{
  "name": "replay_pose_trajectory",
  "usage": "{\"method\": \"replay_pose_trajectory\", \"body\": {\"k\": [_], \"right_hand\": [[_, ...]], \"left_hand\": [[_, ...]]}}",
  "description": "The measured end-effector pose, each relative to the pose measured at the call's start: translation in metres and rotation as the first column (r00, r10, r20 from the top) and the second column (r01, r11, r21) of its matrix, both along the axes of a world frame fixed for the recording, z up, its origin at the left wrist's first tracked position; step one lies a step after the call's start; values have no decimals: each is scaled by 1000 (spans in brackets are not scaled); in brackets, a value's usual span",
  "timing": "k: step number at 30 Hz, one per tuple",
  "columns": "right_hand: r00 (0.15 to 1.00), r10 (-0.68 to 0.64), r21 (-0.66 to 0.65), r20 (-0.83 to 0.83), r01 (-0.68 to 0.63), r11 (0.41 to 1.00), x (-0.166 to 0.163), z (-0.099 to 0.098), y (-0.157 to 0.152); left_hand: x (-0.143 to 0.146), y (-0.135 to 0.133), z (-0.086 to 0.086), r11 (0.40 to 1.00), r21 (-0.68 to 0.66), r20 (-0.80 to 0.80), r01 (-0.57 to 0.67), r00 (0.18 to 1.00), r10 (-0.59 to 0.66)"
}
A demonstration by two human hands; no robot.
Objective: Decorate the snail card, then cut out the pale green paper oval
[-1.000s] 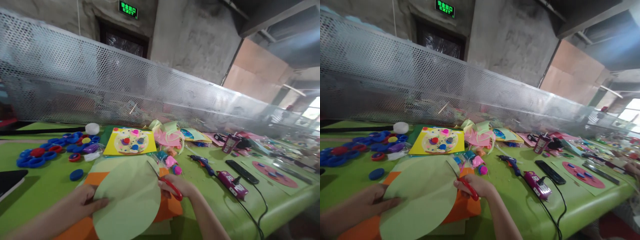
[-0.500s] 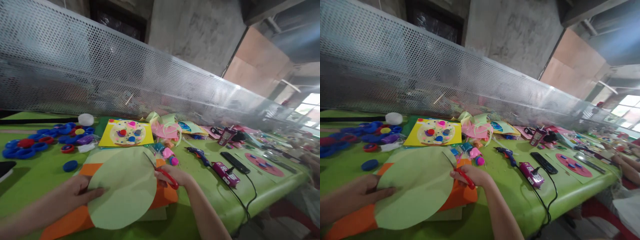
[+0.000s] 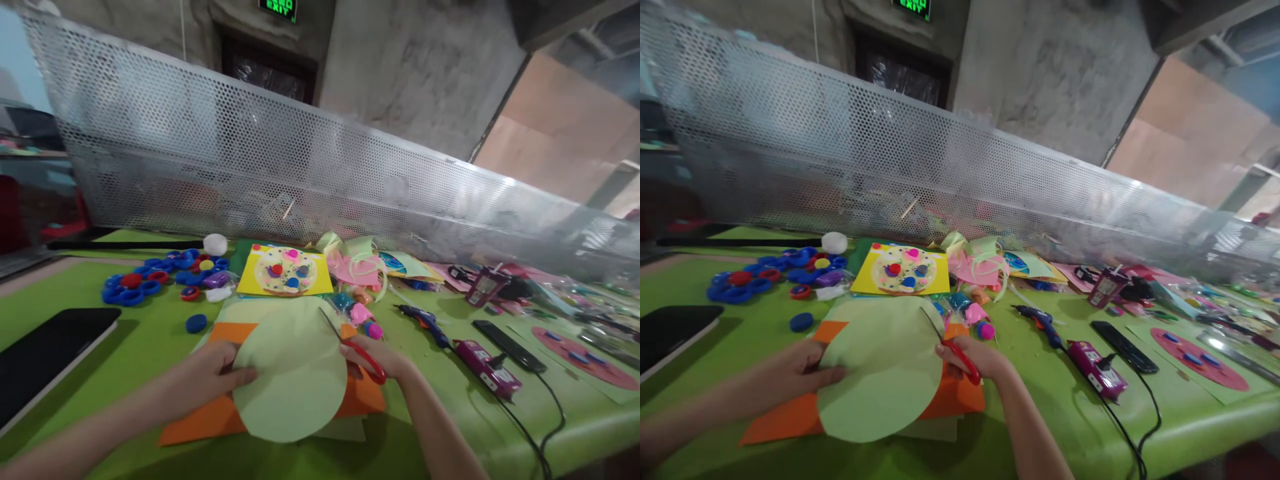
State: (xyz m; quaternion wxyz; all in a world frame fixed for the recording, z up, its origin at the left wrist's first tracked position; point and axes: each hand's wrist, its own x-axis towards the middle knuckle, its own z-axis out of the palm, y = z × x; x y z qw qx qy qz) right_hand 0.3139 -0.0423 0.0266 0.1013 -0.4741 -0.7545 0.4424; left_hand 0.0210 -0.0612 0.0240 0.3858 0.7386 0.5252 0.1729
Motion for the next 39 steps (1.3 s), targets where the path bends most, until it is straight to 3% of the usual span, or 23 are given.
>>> {"method": "replay_pose_trajectory", "body": {"k": [8, 17, 23, 32, 39], "right_hand": [[999, -24, 1, -28, 24, 1000, 0, -4, -3], [993, -50, 3, -108, 51, 999, -2, -9, -3], [990, -62, 12, -130, 64, 998, -3, -7, -8], [983, -169, -27, -76, 167, 986, -4, -9, -9], [978, -182, -19, -103, 181, 983, -3, -12, -9]], "left_hand": [[3, -5, 7, 997, -70, 88, 12, 996, -6], [2, 3, -12, 980, -189, 231, -69, 966, 113], [3, 1, -8, 973, -227, 304, -33, 947, 103], [4, -2, 3, 952, -305, 328, 33, 942, 73], [2, -4, -3, 961, -273, 277, -51, 952, 129]]}}
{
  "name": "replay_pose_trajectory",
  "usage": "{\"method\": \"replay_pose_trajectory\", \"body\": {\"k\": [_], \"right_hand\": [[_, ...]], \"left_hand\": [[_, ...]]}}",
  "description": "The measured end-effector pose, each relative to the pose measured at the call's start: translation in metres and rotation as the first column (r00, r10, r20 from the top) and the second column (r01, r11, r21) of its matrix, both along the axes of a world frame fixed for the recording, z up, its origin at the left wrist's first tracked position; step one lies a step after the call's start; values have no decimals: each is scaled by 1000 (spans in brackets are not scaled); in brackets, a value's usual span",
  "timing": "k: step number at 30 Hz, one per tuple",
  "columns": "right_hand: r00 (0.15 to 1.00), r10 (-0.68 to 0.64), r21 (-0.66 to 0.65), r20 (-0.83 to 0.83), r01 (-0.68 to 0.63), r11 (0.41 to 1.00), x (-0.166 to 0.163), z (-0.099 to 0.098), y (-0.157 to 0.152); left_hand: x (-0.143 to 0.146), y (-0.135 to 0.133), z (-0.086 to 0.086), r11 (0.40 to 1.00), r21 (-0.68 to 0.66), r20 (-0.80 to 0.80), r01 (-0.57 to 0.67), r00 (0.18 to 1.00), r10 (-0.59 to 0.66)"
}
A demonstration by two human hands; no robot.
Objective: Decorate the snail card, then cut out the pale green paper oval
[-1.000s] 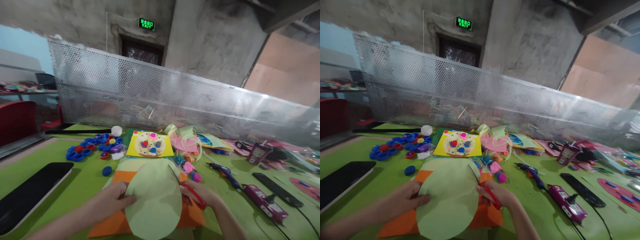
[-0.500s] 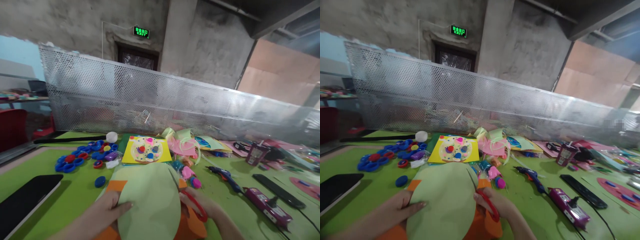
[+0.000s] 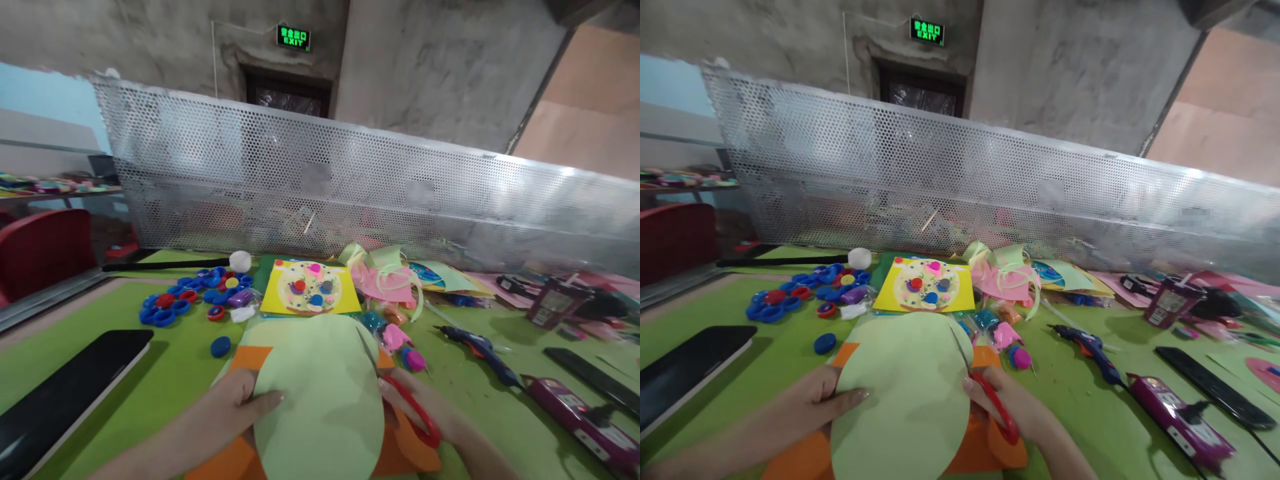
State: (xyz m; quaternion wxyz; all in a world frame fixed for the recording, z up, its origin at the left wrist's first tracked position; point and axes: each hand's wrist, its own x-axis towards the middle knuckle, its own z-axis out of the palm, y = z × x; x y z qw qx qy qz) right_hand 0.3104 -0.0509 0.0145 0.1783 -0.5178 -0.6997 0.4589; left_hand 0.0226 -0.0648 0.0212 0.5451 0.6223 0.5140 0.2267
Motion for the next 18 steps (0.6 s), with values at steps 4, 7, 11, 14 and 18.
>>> {"method": "replay_pose_trajectory", "body": {"k": [4, 7, 11, 14, 18], "right_hand": [[998, -46, -44, -38, 45, 998, -1, -3, -1], [995, -84, -88, -50, 79, 993, -2, -3, -2], [998, -64, -98, 3, 64, 993, 0, 2, -2], [999, -37, -46, 36, 38, 998, 1, 7, -3], [999, 29, -32, 41, -28, 999, 0, 11, -4]], "left_hand": [[-2, 1, -3, 1000, -5, -32, -10, 999, 10], [-2, 2, -3, 1000, -18, -22, 0, 1000, -1], [0, 2, -1, 1000, -26, -13, 13, 1000, -13], [1, 1, 2, 998, -30, -17, 48, 999, -49], [1, -1, 1, 998, -24, -50, 56, 997, -58]]}}
